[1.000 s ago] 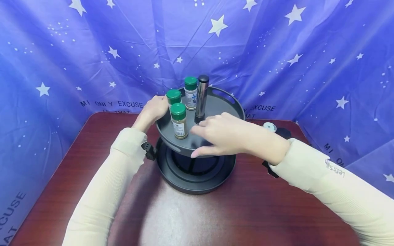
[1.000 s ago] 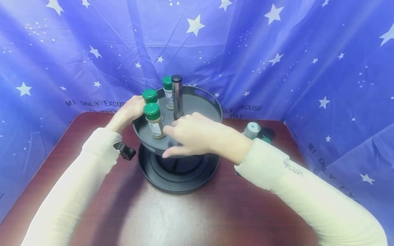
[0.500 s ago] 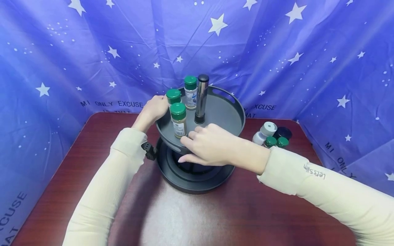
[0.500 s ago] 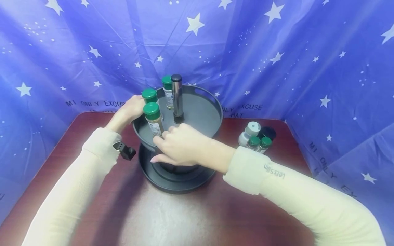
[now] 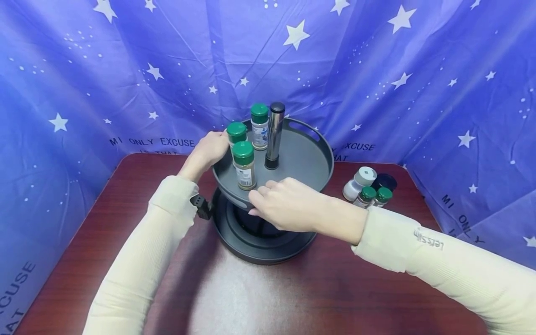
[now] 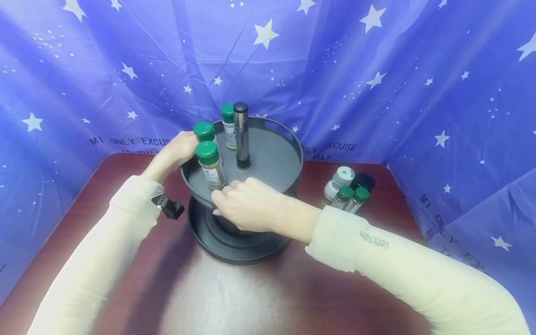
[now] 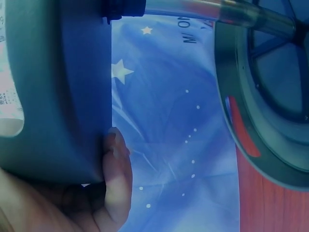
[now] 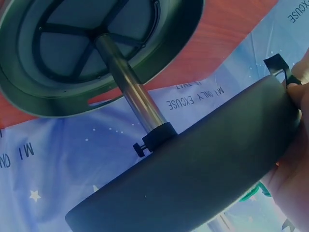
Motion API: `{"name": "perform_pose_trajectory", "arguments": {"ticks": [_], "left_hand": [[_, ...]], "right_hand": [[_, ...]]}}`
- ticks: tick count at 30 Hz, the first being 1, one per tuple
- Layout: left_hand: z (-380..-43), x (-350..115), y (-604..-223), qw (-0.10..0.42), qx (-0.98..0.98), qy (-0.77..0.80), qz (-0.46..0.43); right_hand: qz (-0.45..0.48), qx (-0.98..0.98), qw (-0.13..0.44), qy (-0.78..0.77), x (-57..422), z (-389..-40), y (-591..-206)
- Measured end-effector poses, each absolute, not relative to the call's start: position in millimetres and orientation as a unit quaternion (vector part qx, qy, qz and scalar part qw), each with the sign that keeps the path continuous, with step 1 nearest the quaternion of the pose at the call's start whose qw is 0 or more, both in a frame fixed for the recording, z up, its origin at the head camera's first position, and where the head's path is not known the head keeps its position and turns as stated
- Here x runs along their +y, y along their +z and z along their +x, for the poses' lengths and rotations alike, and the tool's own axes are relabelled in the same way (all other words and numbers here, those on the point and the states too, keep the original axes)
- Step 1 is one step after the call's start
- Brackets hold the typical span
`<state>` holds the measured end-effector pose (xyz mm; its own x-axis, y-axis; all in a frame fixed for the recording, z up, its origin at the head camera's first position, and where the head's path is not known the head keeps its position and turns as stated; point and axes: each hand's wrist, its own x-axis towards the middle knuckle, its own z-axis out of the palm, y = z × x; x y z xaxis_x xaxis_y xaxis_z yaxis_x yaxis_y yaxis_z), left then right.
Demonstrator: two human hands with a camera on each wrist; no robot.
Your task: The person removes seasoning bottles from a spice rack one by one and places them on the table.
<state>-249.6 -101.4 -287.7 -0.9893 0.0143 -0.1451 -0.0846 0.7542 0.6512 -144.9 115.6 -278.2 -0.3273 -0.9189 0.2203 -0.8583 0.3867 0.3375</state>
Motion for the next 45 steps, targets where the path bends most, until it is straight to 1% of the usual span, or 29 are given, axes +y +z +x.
{"name": "perform_pose_trajectory", "arguments": {"ticks": [8, 15, 18, 24, 28, 36, 42, 45], "left_hand": [[-248, -101, -288, 0.097, 0.909, 0.406, -0.025], [-249, -102, -288, 0.133, 0.877, 0.461, -0.034], [-249, -103, -288, 0.131, 0.878, 0.46, -0.025], [-252, -105, -289, 0.111, 0.888, 0.445, -0.005], [-253, -106, -287, 0.111, 0.889, 0.444, -0.001], [-254, -106, -286, 0.116, 0.875, 0.469, 0.003], [-254, -106, -286, 0.114, 0.868, 0.483, 0.002], [-254, -106, -287, 0.112, 0.869, 0.482, 0.001]], "right_hand": [[0.552, -0.814, 0.163, -0.074, 123, -145, -275], [0.549, -0.82, 0.144, -0.072, 130, -143, -272], [0.548, -0.824, 0.125, -0.078, 134, -143, -269], [0.537, -0.835, 0.069, -0.098, 146, -144, -259], [0.527, -0.84, 0.041, -0.122, 155, -145, -249], [0.491, -0.856, 0.016, -0.159, 172, -154, -235], [0.471, -0.864, 0.009, -0.176, 181, -165, -230], [0.469, -0.864, 0.007, -0.184, 181, -163, -229]]}}
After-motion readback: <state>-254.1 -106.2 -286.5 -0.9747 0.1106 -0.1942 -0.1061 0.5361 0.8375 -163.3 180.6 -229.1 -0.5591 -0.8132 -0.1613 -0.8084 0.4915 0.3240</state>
